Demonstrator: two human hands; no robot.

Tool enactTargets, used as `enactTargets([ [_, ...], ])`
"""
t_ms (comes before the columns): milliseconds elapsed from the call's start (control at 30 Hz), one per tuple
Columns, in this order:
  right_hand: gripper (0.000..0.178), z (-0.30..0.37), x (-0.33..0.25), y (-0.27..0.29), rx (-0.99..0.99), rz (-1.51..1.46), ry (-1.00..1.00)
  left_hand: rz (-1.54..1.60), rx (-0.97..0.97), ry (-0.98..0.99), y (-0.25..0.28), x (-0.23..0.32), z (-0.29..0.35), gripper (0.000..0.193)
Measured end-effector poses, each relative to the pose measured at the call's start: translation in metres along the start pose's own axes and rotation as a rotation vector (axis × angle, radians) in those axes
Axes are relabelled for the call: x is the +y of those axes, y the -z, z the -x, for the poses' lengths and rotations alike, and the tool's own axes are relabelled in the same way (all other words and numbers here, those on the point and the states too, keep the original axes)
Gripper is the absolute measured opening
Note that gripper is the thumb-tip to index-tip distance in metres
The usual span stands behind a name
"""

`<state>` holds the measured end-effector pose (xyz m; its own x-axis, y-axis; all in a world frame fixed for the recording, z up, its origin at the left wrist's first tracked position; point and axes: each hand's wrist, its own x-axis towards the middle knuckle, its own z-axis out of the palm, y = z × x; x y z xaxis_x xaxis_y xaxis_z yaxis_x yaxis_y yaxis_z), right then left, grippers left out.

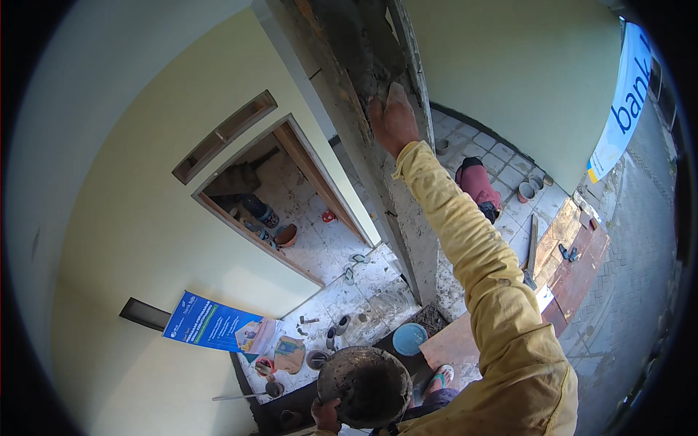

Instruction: The recorder is using a trowel to apply mortar/cement to a vertical column while other workers tile the floor nearby.

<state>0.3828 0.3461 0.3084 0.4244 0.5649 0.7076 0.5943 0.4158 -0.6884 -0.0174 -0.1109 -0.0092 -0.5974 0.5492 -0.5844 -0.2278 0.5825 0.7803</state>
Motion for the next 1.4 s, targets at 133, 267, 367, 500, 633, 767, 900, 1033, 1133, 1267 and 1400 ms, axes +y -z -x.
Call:
enactTargets([
  [133, 0.036, -0.003, 0.000, -0.009, -0.029, 0.029, -0.060, 0.071, -0.201, -0.087, 0.015, -0.028, -0.031, 0.029],
  [267, 0.036, 0.003, 0.000, -0.008, -0.017, 0.030, -0.052, 0.066, -0.221, -0.111, 0.017, -0.040, -0.049, 0.030],
  [367, 0.036, 0.007, -0.002, -0.009, 0.024, 0.016, -0.006, -0.046, -0.174, -0.067, 0.019, -0.038, -0.051, 0.030],
  [500, 0.036, 0.004, 0.003, -0.017, 0.012, 0.069, -0.004, 0.015, -0.188, -0.118, 0.017, -0.028, -0.048, 0.037],
  [633, 0.036, 0.005, 0.004, -0.023, 0.025, 0.088, -0.032, 0.109, -0.193, -0.068, 0.005, -0.005, -0.029, 0.038],
  [767, 0.036, 0.002, 0.000, -0.029, 0.027, 0.089, -0.047, 0.136, -0.191, -0.062, 0.008, -0.007, -0.031, 0.037],
  [900, 0.033, -0.002, -0.005, -0.029, 0.031, 0.038, -0.097, 0.016, -0.181, -0.047, 0.012, -0.018, -0.042, 0.033],
  [1033, 0.031, -0.006, 0.001, -0.026, 0.038, -0.002, -0.076, -0.017, -0.199, 0.058, -0.002, -0.005, -0.032, 0.027],
  [1133, 0.033, -0.008, -0.003, -0.023, -0.009, -0.007, -0.130, -0.044, -0.181, 0.040, 0.002, -0.019, -0.049, 0.027],
  [1267, 0.034, -0.017, -0.005, -0.015, -0.067, -0.004, -0.170, -0.128, -0.186, -0.123, -0.002, -0.009, -0.053, 0.038],
  [1400, 0.035, -0.021, -0.002, -0.013, -0.140, -0.003, -0.197, -0.027, -0.252, -0.051, -0.012, 0.003, -0.050, 0.036],
])
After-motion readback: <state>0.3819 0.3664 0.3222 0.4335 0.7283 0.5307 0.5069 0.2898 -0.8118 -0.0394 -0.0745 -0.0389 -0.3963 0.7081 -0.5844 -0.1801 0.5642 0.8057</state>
